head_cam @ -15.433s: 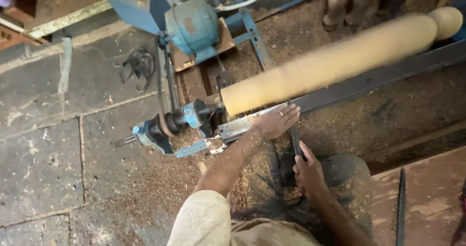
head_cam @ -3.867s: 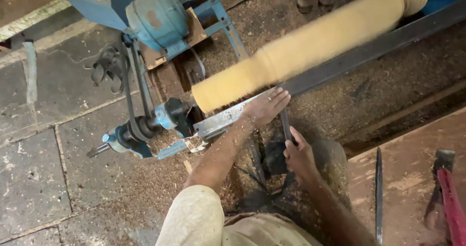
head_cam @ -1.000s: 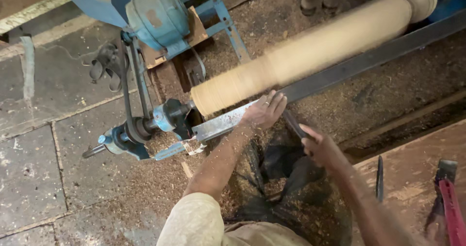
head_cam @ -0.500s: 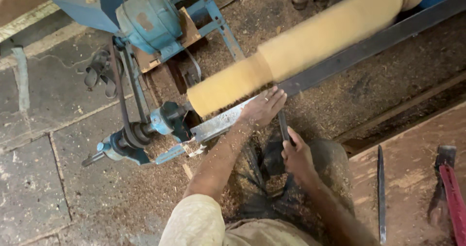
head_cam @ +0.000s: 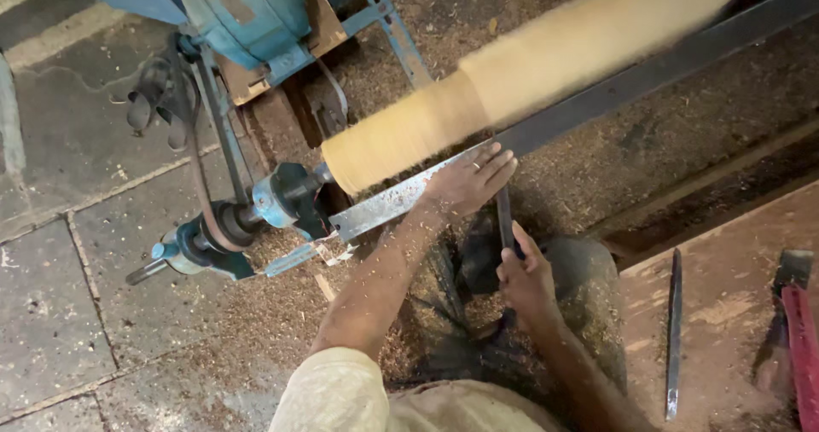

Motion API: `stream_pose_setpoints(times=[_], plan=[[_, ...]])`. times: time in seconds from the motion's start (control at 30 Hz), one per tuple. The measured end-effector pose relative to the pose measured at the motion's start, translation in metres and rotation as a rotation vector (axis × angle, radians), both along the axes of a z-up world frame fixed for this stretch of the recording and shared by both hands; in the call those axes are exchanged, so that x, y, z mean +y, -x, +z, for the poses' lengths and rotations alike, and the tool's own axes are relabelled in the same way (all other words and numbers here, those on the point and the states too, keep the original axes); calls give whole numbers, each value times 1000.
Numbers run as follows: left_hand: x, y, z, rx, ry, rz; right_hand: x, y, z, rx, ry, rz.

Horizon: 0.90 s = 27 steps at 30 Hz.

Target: The person operates a wood lathe, using a chisel to shape a rotating cylindrical wooden blank. They progressively carve grooves and contours along the length of the wood, producing wood shavings that accumulate on the floor.

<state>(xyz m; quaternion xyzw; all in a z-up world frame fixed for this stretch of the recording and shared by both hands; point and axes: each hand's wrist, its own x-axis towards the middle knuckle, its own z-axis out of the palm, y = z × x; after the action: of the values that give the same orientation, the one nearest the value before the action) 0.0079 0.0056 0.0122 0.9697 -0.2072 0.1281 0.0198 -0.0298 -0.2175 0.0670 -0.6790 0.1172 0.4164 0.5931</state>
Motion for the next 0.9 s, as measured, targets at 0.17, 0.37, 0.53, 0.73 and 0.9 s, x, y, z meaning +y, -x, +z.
stream_pose_setpoints(times=[0.17, 0.37, 0.53, 0.73, 0.9], plan=[[-2, -2, -2, -12, 28, 29, 2, -6, 2, 90, -8, -53], [-2, -4, -4, 39, 7, 44, 4, -12, 8, 61, 34, -18], [-2, -5, -4, 91, 19, 60, 5, -17, 16, 38, 50, 37], [-2, -6, -2, 108, 31, 89, 6, -24, 19, 34, 61, 57], [-3, -8, -4, 157, 25, 99, 6, -28, 22, 39, 61, 51]])
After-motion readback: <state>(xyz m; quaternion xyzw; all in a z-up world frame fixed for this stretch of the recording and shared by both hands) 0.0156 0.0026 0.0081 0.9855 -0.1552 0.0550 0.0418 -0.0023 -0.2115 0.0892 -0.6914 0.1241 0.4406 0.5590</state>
